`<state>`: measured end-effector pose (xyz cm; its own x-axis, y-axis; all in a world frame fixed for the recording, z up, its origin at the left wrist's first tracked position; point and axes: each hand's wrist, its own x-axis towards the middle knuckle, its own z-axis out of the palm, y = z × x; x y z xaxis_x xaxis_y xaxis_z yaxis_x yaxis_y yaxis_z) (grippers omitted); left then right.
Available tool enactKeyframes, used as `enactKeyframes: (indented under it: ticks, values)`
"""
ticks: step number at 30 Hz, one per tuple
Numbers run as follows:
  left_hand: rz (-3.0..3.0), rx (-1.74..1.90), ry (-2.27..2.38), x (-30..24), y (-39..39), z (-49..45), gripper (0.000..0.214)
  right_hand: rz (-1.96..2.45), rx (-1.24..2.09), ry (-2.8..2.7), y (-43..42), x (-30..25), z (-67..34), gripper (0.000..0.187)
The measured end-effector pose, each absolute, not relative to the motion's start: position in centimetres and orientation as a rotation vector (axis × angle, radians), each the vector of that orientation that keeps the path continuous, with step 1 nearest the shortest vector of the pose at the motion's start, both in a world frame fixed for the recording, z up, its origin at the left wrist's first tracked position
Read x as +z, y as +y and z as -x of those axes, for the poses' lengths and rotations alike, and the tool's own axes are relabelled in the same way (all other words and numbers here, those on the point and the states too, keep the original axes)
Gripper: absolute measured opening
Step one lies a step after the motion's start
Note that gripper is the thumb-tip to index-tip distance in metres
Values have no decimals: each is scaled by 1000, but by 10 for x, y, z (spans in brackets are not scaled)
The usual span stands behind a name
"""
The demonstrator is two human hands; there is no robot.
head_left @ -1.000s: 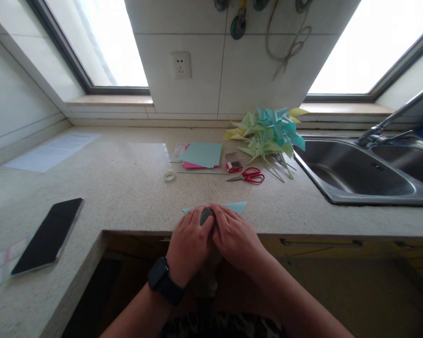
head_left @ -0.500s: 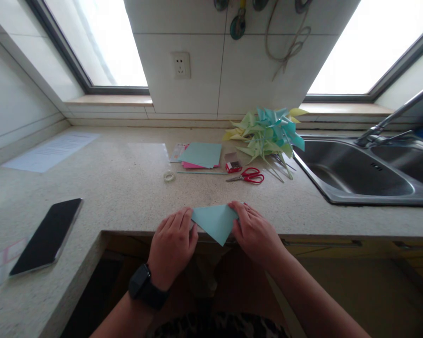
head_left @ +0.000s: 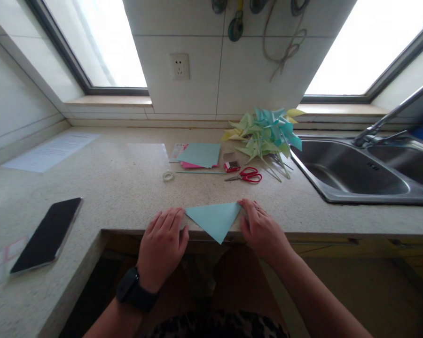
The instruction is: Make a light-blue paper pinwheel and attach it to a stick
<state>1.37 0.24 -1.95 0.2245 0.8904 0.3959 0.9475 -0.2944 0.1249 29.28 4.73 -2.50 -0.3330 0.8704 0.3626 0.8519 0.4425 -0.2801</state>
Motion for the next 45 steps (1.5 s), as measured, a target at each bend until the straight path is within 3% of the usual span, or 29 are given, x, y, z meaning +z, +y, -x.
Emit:
enactKeyframes:
  ticks: [7, 17, 22, 26, 45]
  values:
    - [2408, -628, -1691, -15, 6, -35, 52, 1469, 12, -2186, 45, -29, -286, 43]
    - [2515, -649, -1623, -29, 12, -52, 52, 1311, 72, -2306, 46, -3, -248, 48]
    - [2560, -680, -1538, -32, 7, -48, 69, 1140, 229, -2509, 39, -5, -208, 68]
    - [2546, -692, -1525, -34, 6, -44, 71, 1133, 277, -2535, 40, -11, -204, 76]
    - [2480, -483, -1695, -24, 8, -44, 69, 1346, 151, -2495, 52, -10, -288, 60]
